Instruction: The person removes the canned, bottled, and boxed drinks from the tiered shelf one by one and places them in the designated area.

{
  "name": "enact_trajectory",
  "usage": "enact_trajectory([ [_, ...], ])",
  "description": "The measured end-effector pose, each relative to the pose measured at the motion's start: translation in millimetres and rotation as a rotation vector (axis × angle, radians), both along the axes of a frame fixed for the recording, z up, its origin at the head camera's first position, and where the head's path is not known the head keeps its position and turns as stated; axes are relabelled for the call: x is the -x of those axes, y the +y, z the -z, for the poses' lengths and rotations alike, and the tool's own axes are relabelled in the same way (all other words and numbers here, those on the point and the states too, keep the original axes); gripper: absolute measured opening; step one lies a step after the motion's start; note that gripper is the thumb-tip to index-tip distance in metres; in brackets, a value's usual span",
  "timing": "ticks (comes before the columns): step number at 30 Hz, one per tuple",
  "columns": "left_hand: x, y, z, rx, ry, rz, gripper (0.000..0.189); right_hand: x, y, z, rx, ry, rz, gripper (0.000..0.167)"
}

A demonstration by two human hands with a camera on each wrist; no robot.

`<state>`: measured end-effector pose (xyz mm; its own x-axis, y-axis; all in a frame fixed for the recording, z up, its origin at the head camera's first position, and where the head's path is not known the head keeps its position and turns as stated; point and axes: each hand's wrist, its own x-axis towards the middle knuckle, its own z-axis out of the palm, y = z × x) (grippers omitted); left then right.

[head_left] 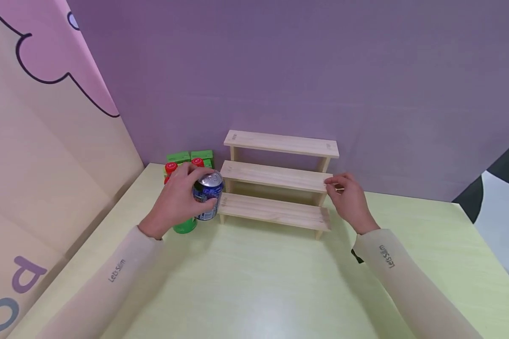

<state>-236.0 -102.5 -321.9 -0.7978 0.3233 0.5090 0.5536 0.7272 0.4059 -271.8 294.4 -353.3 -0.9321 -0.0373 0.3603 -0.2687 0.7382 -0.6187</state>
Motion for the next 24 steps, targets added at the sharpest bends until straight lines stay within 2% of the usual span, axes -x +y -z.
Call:
enact_trajectory([
  [5, 3.3, -9.0, 8.0, 0.060, 0.020, -0.025, 0.056, -0.8, 2, 0.6, 0.009, -0.002, 0.003, 0.019],
  [11, 4.2, -16.6, 10.1, 0.067, 0.021, -0.085, 0.055, -0.1, 3, 1.7, 0.003, -0.009, 0.011, 0.019],
  [19, 4.5, -21.8, 10.0, 0.069, -0.016, -0.130, 0.056, 1.3, 4, 2.9, 0.006, -0.017, 0.012, 0.019],
  [24, 3.7, -20.7, 20.0, 0.104, -0.059, -0.164, 0.058, 0.1, 3, 1.3, -0.001, -0.012, 0.007, 0.019],
])
